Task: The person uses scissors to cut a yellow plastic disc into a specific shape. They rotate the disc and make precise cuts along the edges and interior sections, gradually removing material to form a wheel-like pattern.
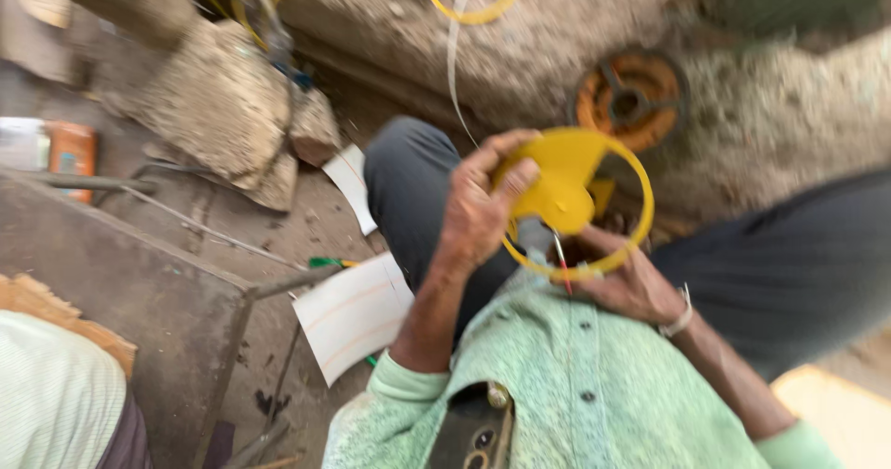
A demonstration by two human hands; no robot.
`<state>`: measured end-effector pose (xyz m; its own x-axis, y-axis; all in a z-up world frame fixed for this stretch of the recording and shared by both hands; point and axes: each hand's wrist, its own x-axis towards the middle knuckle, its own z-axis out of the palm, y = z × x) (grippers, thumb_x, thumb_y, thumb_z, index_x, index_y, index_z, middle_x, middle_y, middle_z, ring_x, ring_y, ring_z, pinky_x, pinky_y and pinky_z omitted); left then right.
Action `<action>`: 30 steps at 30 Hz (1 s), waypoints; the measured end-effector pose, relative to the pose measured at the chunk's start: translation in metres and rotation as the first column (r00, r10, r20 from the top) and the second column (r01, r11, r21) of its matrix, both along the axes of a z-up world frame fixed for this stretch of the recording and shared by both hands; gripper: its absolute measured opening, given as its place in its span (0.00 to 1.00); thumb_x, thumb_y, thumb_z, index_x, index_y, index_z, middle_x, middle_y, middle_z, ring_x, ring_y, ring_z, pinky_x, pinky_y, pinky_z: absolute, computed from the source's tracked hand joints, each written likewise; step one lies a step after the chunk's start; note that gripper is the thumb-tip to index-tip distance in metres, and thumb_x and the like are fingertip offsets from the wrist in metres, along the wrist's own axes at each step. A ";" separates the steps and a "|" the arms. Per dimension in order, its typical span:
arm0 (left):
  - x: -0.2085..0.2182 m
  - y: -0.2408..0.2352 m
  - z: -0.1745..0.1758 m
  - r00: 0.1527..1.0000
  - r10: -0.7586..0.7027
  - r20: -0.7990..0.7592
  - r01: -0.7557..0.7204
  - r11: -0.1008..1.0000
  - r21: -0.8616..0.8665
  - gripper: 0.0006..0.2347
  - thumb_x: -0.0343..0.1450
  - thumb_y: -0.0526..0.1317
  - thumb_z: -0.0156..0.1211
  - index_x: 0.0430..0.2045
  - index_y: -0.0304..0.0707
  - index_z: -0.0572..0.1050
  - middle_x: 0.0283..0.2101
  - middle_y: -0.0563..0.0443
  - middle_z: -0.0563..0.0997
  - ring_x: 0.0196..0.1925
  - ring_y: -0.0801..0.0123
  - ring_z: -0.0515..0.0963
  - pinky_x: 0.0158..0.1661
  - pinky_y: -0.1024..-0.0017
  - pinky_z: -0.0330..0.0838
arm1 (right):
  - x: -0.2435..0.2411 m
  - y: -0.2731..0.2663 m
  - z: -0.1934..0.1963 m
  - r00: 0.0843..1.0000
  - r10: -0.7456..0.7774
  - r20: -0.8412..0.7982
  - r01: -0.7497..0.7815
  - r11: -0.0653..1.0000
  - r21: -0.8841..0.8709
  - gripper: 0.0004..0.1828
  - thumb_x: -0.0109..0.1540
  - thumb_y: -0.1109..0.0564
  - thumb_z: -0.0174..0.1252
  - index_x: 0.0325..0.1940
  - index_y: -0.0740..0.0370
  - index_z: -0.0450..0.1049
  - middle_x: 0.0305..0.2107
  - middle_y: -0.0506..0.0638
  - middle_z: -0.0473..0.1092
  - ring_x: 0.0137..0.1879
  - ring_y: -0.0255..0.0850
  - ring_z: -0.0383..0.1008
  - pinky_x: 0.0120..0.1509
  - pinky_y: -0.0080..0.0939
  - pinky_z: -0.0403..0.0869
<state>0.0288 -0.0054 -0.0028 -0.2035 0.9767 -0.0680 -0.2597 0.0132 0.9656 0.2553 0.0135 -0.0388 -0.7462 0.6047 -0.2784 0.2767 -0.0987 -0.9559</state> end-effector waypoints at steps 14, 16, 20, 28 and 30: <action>-0.022 0.000 -0.004 0.997 0.065 -0.029 -0.065 0.998 -0.004 0.16 0.77 0.35 0.59 0.57 0.25 0.69 0.47 0.38 0.83 0.47 0.68 0.86 0.42 0.73 0.88 | 0.003 0.006 -0.006 0.988 0.115 0.099 -0.138 0.954 0.265 0.43 0.55 0.46 0.70 0.71 0.62 0.65 0.54 0.60 0.75 0.60 0.51 0.76 0.65 0.54 0.72; -0.024 -0.001 -0.004 0.998 0.064 -0.013 -0.065 0.997 -0.042 0.16 0.76 0.35 0.60 0.57 0.25 0.69 0.44 0.40 0.83 0.43 0.68 0.86 0.36 0.73 0.87 | 0.004 0.007 -0.007 0.989 0.143 0.024 -0.142 0.930 0.339 0.42 0.56 0.48 0.71 0.70 0.64 0.66 0.60 0.62 0.72 0.66 0.56 0.71 0.69 0.57 0.68; -0.026 -0.004 -0.004 0.998 0.032 -0.056 -0.038 0.994 -0.104 0.15 0.75 0.34 0.61 0.56 0.29 0.72 0.44 0.43 0.83 0.41 0.70 0.85 0.32 0.76 0.84 | 0.007 0.007 -0.014 0.987 0.158 -0.006 -0.147 0.935 0.323 0.42 0.55 0.50 0.70 0.71 0.62 0.65 0.62 0.59 0.71 0.66 0.53 0.73 0.70 0.55 0.70; -0.003 -0.004 0.004 0.908 -0.021 -0.419 0.007 0.999 -0.035 0.14 0.74 0.30 0.62 0.55 0.40 0.77 0.53 0.48 0.82 0.54 0.69 0.82 0.56 0.72 0.80 | 0.003 0.000 -0.017 0.985 -0.050 -0.168 0.002 0.961 -0.275 0.37 0.53 0.56 0.72 0.65 0.65 0.70 0.52 0.55 0.75 0.55 0.41 0.76 0.58 0.43 0.79; 0.002 -0.004 0.001 0.916 -0.057 -0.396 0.030 0.997 -0.076 0.16 0.73 0.30 0.61 0.56 0.42 0.76 0.52 0.48 0.82 0.51 0.69 0.83 0.55 0.72 0.82 | 0.004 0.001 -0.015 0.995 -0.033 -0.099 0.007 0.969 -0.248 0.32 0.54 0.57 0.73 0.60 0.67 0.74 0.45 0.54 0.77 0.50 0.39 0.77 0.56 0.40 0.79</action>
<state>0.0310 -0.0098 -0.0022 -0.1848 0.9812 -0.0561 0.1479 0.0842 0.9854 0.2598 0.0149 -0.0534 -0.7667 0.5418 -0.3445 0.1755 -0.3393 -0.9242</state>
